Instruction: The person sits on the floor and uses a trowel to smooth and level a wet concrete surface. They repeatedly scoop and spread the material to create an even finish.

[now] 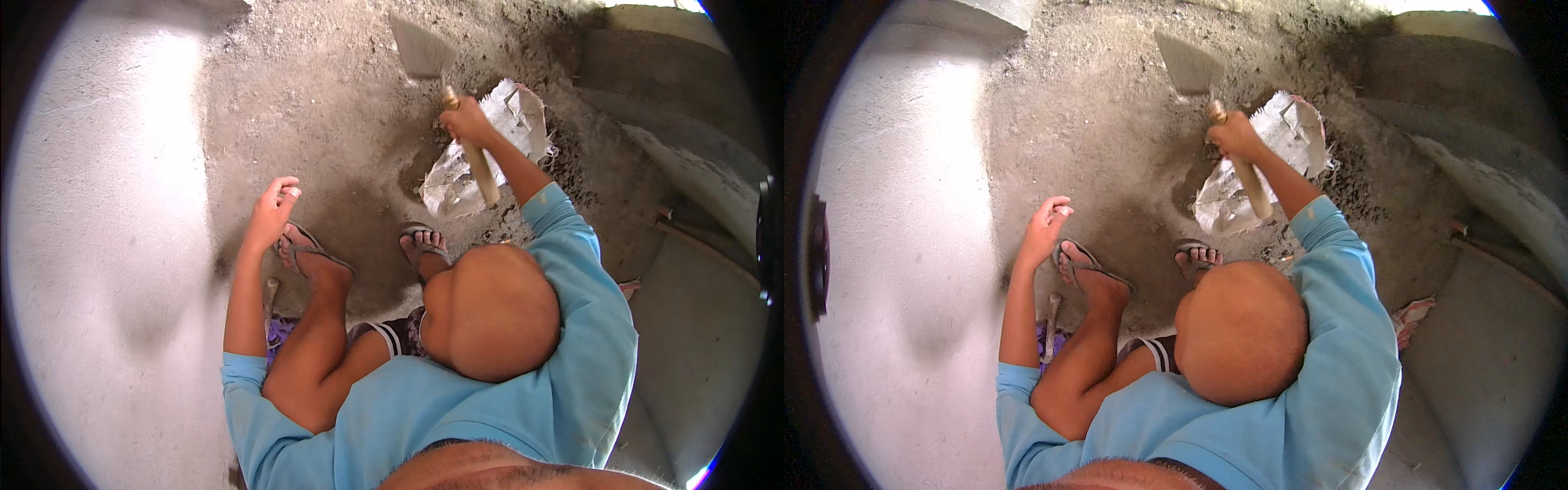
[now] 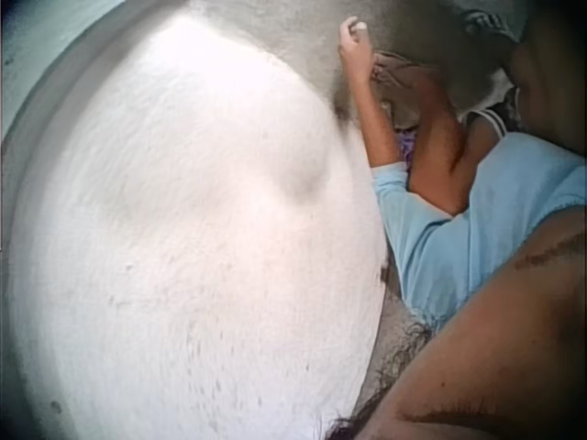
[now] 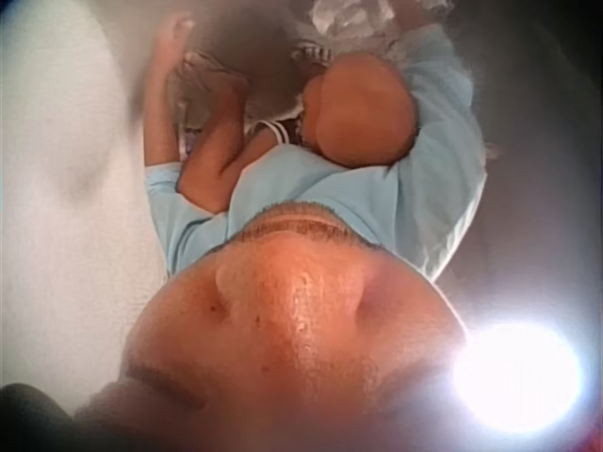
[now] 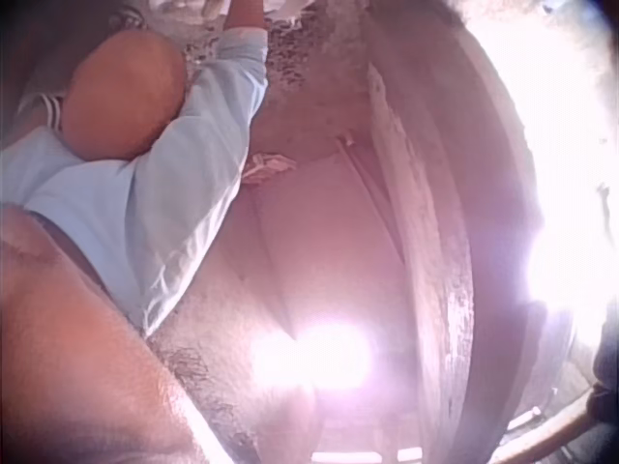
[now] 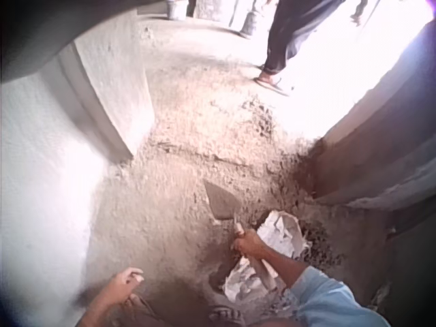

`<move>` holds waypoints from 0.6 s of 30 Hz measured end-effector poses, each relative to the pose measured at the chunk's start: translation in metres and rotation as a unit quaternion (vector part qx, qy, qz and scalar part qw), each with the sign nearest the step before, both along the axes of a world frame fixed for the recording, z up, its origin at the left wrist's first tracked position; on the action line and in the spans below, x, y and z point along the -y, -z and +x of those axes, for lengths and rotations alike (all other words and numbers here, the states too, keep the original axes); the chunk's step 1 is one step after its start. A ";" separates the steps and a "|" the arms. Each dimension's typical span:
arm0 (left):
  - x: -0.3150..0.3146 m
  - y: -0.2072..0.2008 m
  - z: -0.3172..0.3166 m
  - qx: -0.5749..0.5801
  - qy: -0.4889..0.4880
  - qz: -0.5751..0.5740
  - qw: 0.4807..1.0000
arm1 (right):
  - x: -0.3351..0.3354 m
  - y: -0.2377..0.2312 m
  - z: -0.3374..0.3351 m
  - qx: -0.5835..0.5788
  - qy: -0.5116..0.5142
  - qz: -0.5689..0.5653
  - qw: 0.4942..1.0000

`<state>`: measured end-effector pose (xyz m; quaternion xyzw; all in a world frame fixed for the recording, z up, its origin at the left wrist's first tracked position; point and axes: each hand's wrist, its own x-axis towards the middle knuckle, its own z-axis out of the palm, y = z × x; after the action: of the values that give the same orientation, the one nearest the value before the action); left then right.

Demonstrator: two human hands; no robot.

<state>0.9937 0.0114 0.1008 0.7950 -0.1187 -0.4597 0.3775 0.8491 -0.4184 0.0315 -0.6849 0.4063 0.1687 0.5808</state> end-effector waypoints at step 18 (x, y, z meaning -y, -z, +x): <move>0.005 0.005 0.000 0.004 0.001 -0.010 1.000 | -0.011 0.002 0.004 0.102 0.136 -0.013 0.985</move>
<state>0.9939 0.0061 0.0960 0.7925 -0.1260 -0.4561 0.3848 0.8527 -0.4074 0.0296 -0.6443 0.4365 0.0118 0.6279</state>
